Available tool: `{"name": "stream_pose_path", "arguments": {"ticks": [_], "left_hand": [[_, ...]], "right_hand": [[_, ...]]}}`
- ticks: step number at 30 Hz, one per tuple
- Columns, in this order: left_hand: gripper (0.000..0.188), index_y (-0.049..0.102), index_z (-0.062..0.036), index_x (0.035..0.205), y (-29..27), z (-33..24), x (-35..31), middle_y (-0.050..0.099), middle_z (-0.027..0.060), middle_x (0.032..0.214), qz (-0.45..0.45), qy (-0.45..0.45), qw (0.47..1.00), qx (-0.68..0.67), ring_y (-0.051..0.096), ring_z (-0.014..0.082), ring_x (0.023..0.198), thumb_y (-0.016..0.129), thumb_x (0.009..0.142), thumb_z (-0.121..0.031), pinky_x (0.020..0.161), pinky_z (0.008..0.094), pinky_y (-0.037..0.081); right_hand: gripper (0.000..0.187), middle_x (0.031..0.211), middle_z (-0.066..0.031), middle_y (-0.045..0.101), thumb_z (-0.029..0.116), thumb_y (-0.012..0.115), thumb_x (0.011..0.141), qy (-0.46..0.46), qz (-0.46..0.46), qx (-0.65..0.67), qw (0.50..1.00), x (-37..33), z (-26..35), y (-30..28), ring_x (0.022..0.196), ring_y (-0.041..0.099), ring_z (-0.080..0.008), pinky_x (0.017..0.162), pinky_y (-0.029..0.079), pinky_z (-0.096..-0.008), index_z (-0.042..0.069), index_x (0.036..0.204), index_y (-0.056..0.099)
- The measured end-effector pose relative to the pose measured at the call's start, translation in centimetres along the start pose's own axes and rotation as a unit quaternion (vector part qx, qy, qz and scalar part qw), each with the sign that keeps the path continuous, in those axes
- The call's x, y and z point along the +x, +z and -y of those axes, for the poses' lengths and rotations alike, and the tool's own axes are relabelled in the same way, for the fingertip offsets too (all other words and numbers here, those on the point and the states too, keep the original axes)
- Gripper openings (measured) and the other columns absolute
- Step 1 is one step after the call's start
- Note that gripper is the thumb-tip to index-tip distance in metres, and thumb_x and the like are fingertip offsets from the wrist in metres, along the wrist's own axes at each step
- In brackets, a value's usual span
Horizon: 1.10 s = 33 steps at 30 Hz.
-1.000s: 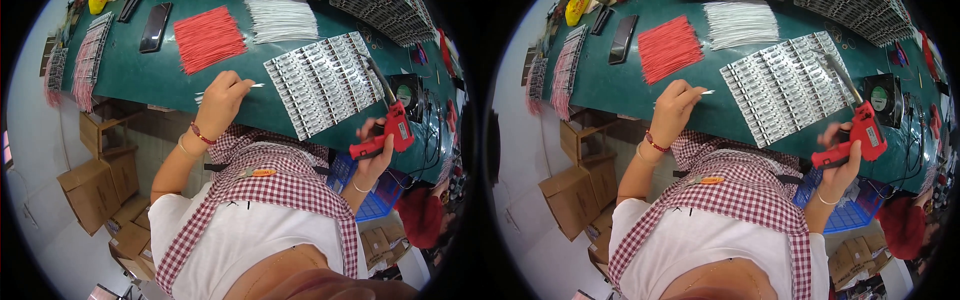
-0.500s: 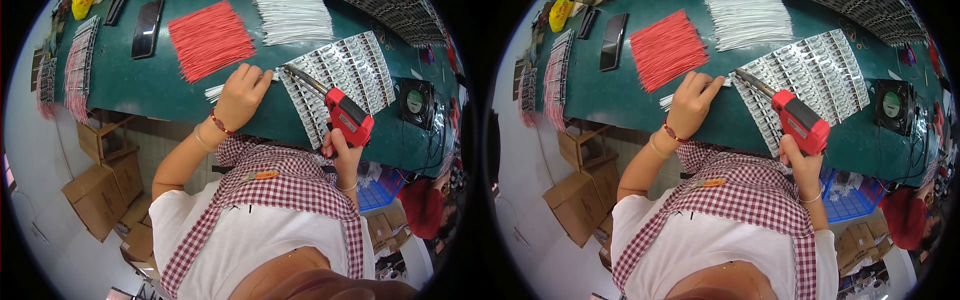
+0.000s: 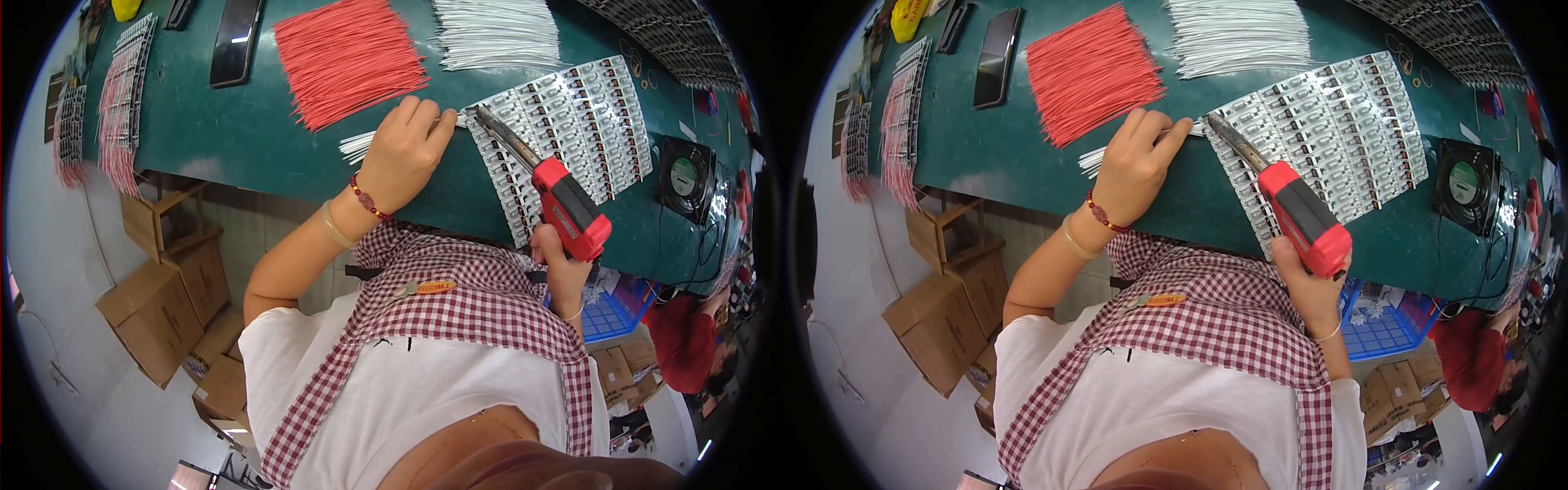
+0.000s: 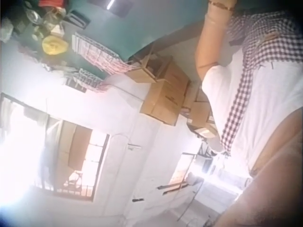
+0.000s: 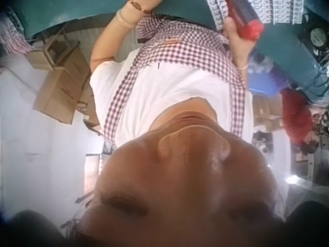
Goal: The person solders wires onto a strip of circuit board panels using a soldering iron.
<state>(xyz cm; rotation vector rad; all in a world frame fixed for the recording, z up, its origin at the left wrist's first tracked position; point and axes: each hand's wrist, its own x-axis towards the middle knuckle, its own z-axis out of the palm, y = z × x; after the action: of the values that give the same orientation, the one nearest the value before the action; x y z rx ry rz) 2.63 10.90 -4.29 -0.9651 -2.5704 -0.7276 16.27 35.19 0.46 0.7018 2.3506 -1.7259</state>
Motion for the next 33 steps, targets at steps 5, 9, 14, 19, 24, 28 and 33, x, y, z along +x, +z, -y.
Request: {"name": "stream_pose_path", "arguments": {"ticks": [5, 9, 14, 19, 24, 28, 33], "left_hand": [[0.033, 0.068, 0.0010, 0.102, 0.0, -0.4, 0.2, 0.053, 0.0086, 0.082, -0.001, -0.029, 1.000, -0.013, 0.053, 0.0230, 0.074, 0.062, 0.070, 0.007, 0.065, 0.0331, 0.046], [0.033, 0.067, 0.0013, 0.101, 0.1, -0.4, 0.4, 0.053, 0.0086, 0.083, -0.002, -0.028, 1.000, -0.013, 0.052, 0.0232, 0.074, 0.062, 0.069, 0.007, 0.065, 0.0335, 0.046], [0.033, 0.067, 0.0013, 0.101, 0.1, -0.5, 0.3, 0.053, 0.0085, 0.083, -0.006, -0.028, 1.000, -0.007, 0.052, 0.0233, 0.074, 0.062, 0.069, 0.005, 0.065, 0.0334, 0.046], [0.031, 0.066, 0.0011, 0.100, 0.2, -0.4, 0.3, 0.053, 0.0086, 0.083, -0.008, -0.025, 1.000, -0.006, 0.052, 0.0233, 0.074, 0.062, 0.070, 0.004, 0.065, 0.0331, 0.046], [0.023, 0.062, 0.0008, 0.096, 0.6, 0.1, -0.1, 0.049, 0.0075, 0.081, -0.015, 0.005, 0.999, 0.030, 0.050, 0.0210, 0.076, 0.060, 0.073, -0.005, 0.065, 0.0314, 0.043], [0.025, 0.063, 0.0012, 0.097, 0.2, 0.1, 0.4, 0.049, 0.0073, 0.081, -0.023, 0.021, 0.999, 0.033, 0.050, 0.0211, 0.075, 0.061, 0.072, -0.005, 0.065, 0.0322, 0.042], [0.029, 0.064, 0.0022, 0.100, 0.1, -0.3, -0.3, 0.048, 0.0067, 0.081, -0.023, 0.047, 0.999, 0.007, 0.049, 0.0213, 0.073, 0.063, 0.071, -0.003, 0.064, 0.0327, 0.041]], "right_hand": [[0.029, 0.093, -0.0047, 0.067, 0.011, 0.081, 0.077, 0.048, 0.010, 0.038, 0.998, -0.1, 0.5, -0.2, 0.079, 0.061, -0.0103, 0.068, 0.050, -0.0268, 0.001, 0.100, 0.065], [0.032, 0.093, -0.0049, 0.067, 0.011, 0.082, 0.076, -0.004, -0.032, -0.013, 0.999, -0.2, -0.9, 0.2, 0.079, 0.062, -0.0107, 0.068, 0.050, -0.0268, 0.000, 0.101, 0.065], [0.031, 0.092, -0.0054, 0.067, 0.012, 0.081, 0.077, -0.003, -0.022, 0.009, 1.000, -0.1, 0.2, 0.2, 0.077, 0.061, -0.0115, 0.068, 0.050, -0.0273, -0.001, 0.100, 0.064], [0.027, 0.067, -0.0060, 0.058, 0.012, 0.063, 0.091, -0.025, -0.013, 0.083, 0.996, -0.5, 1.7, 0.6, 0.049, 0.047, -0.0094, 0.048, 0.038, -0.0235, -0.005, 0.112, 0.060], [0.036, 0.065, -0.0064, 0.056, 0.015, 0.061, 0.092, -0.028, 0.014, 0.094, 0.995, -0.6, 1.5, 0.2, 0.049, 0.046, -0.0097, 0.047, 0.038, -0.0235, -0.006, 0.121, 0.054], [0.037, 0.064, -0.0068, 0.056, 0.016, 0.061, 0.092, -0.025, 0.014, 0.114, 0.993, -0.9, 1.5, -0.2, 0.048, 0.046, -0.0097, 0.047, 0.038, -0.0238, -0.006, 0.121, 0.054], [0.035, 0.064, -0.0062, 0.055, 0.015, 0.060, 0.092, -0.005, 0.018, 0.110, 0.994, -1.1, 1.1, -0.1, 0.049, 0.046, -0.0093, 0.048, 0.037, -0.0237, -0.006, 0.120, 0.054]]}}
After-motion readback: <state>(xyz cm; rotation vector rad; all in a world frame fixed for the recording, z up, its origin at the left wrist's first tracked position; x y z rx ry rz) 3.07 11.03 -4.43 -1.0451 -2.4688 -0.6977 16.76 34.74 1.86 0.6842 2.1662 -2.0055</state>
